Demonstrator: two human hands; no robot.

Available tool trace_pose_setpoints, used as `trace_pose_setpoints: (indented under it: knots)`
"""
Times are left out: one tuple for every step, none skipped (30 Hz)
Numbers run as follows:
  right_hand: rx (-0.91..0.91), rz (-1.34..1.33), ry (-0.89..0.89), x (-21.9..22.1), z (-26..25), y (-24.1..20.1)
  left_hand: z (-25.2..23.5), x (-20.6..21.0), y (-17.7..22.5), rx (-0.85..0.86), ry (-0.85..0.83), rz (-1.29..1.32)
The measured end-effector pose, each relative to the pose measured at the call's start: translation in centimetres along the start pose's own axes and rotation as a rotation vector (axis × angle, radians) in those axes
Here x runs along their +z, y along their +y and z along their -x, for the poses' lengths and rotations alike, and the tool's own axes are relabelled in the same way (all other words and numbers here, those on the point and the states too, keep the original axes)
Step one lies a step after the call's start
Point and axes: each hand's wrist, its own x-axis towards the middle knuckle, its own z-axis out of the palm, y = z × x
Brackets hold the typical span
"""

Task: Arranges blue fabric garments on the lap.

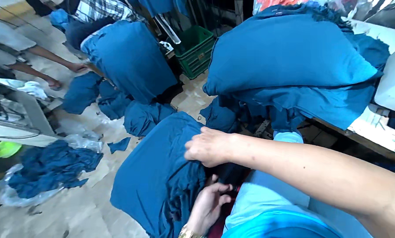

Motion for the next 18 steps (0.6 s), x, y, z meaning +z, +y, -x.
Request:
trace_pose_setpoints:
  knots:
    - [0.024, -0.023, -0.010, 1.1, 0.9, 0.6, 0.6, -0.9, 0.9, 0.022, -0.033, 0.002]
    - [0.067, -0.063, -0.044, 2.5, 1.7, 0.9, 1.1, -1.9, 1.8, 0.028, -0.108, 0.048]
    - [0.135, -0.133, -0.106, 3.8, 2.4, 0.9, 1.4, -2.7, 2.6, 0.025, -0.195, 0.118]
    - [0.222, -0.227, -0.158, 4.9, 2.8, 0.4, 1.6, -3.3, 3.2, 0.029, -0.267, 0.182]
    - [0.291, -0.283, -0.150, 6.1, 2.9, 0.0, 1.8, -3.5, 3.6, 0.039, -0.311, 0.224]
    - [0.321, -0.290, -0.109, 6.9, 2.6, -0.1, 1.8, -3.7, 3.8, 0.061, -0.349, 0.257]
    - [0.311, -0.257, -0.040, 7.3, 2.1, 0.1, 1.8, -4.3, 3.7, 0.097, -0.383, 0.277]
    - [0.265, -0.211, 0.034, 7.2, 1.5, 0.4, 2.1, -4.8, 3.4, 0.169, -0.388, 0.271]
    - [0.204, -0.160, 0.096, 6.6, 0.8, 0.7, 2.8, -5.1, 2.7, 0.273, -0.347, 0.250]
    - [0.145, -0.125, 0.137, 5.6, 0.0, 0.8, 3.6, -5.1, 1.5, 0.379, -0.270, 0.224]
    - [0.090, -0.096, 0.168, 4.4, -0.9, 0.6, 4.3, -5.1, -0.2, 0.452, -0.184, 0.200]
    - [0.050, -0.076, 0.182, 3.0, -1.5, 0.3, 4.5, -4.7, -1.8, 0.444, -0.066, 0.235]
    - [0.027, -0.054, 0.165, 1.5, -2.0, -0.2, 4.0, -3.9, -3.0, 0.364, 0.065, 0.300]
    - [0.018, -0.036, 0.122, 0.2, -2.3, -0.7, 2.9, -3.0, -3.7, 0.258, 0.160, 0.369]
    - [0.012, -0.021, 0.083, -0.8, -2.4, -1.2, 1.2, -2.0, -3.7, 0.150, 0.227, 0.451]
    - [0.012, -0.010, 0.048, -1.4, -2.4, -1.7, -0.4, -0.9, -3.3, 0.063, 0.268, 0.484]
    - [0.014, 0.003, 0.024, -1.7, -2.3, -1.9, -1.6, -0.1, -2.7, 0.002, 0.259, 0.435]
    - [0.019, 0.008, 0.011, -1.7, -2.0, -1.8, -2.2, 0.7, -2.2, -0.035, 0.236, 0.313]
